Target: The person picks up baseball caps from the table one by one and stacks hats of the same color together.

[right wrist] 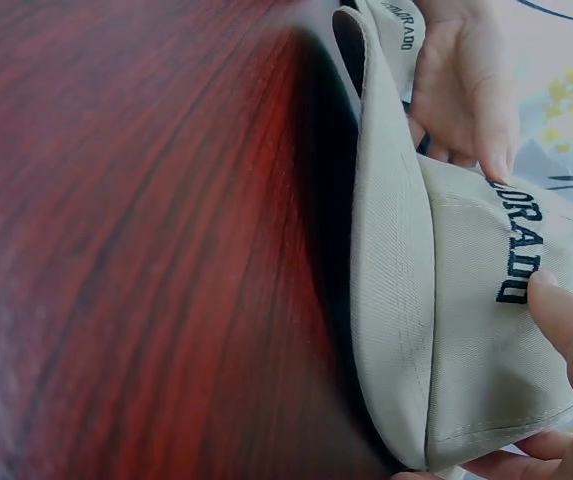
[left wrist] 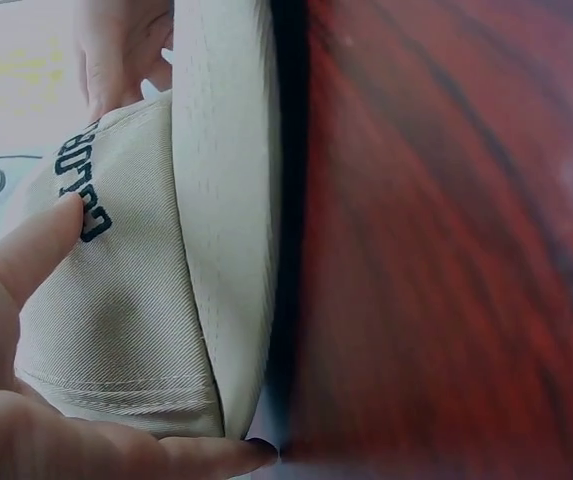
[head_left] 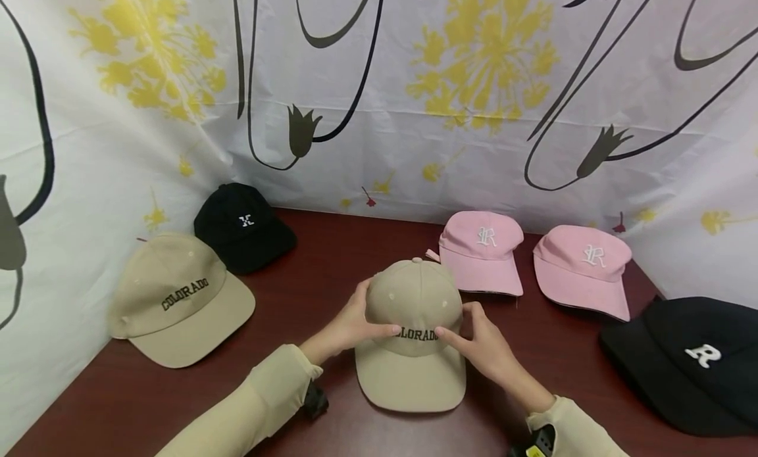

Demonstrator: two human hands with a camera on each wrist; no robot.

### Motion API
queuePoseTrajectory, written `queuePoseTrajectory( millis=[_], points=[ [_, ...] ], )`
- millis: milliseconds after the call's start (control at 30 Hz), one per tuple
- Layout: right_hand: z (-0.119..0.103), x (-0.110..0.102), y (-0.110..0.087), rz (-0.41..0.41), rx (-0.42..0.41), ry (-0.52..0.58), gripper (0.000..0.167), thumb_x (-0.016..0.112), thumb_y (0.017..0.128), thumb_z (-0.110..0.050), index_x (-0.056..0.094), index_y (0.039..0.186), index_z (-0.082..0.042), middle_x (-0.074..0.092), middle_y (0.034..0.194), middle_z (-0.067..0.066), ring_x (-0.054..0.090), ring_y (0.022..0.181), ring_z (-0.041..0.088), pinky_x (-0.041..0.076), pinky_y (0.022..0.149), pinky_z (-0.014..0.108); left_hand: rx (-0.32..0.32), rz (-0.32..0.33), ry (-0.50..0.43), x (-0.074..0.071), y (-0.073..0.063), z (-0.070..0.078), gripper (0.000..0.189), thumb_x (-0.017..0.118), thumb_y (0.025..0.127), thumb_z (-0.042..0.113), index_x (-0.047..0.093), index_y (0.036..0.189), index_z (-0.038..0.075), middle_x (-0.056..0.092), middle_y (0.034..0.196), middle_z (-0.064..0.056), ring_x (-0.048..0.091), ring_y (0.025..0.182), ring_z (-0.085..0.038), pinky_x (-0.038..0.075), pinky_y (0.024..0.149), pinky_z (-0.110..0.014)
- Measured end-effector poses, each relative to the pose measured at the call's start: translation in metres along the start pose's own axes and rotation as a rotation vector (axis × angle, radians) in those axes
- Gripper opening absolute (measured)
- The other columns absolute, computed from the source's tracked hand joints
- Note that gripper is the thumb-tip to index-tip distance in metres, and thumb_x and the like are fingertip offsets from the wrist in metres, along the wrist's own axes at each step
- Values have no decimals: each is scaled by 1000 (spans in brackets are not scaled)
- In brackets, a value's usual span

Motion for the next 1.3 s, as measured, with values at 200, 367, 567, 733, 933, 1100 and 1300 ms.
queuePoseTrajectory(
  millis=[200, 367, 567, 733, 933, 1100, 1300],
  points=[
    [1, -2, 0, -11, -4, -108, 59, 67, 78, -50, 44, 113, -8, 57, 85, 7, 52, 72, 16, 41, 59, 32, 8, -18, 15, 1, 3, -2, 97, 80, 69, 24, 19, 141, -1, 30, 137, -24, 35, 122, -35, 32, 95, -51],
    [1, -5, 0, -8, -5, -152, 60, 64, 78, -54, 46, 113, -9, 60, 86, 5, 55, 75, 15, 42, 60, 34, -17, -29, 55, 0, 5, -1, 98, 80, 69, 25, 19, 140, -3, 31, 137, -25, 35, 122, -36, 32, 95, -52],
    [3, -5, 0, -26, 16, -175, 61, 63, 78, -57, 45, 113, -11, 60, 86, 3, 56, 75, 13, 42, 60, 36, -55, -67, 105, 0, 7, 2, 99, 79, 70, 26, 17, 140, -4, 30, 137, -26, 34, 123, -37, 31, 96, -52],
    [6, -10, 3, -44, -30, -137, 61, 65, 79, -51, 46, 116, -8, 61, 97, 9, 57, 84, 20, 45, 67, 38, -56, -110, 146, -3, 7, 6, 99, 78, 71, 27, 15, 141, -4, 29, 136, -27, 33, 124, -37, 31, 96, -52],
    [6, -24, 9, -29, -120, -54, 66, 65, 82, -45, 45, 128, -2, 54, 121, 17, 52, 109, 33, 42, 86, 49, -79, -142, 185, -11, 5, 10, 98, 75, 74, 32, 14, 141, -5, 27, 136, -26, 31, 124, -36, 31, 96, -53],
    [-1, -34, 17, 7, -161, -57, 69, 62, 84, -45, 43, 133, -1, 50, 128, 19, 45, 119, 34, 35, 93, 51, -84, -149, 194, -22, 4, 15, 99, 72, 76, 39, 11, 143, -3, 21, 141, -26, 26, 129, -37, 29, 98, -53],
    [-15, -35, 36, -5, -181, -12, 75, 60, 85, -46, 36, 138, 2, 41, 136, 20, 37, 125, 33, 30, 98, 51, -77, -113, 191, -38, 7, 22, 96, 67, 80, 41, 9, 145, 1, 17, 145, -23, 21, 132, -35, 27, 100, -52]
  ],
)
Point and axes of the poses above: each hand's wrist, its own y-axis towards the middle knuckle, its own x-axis out of the palm, z = x × y, the point moved 1 cm from there along y, towards the middle knuckle
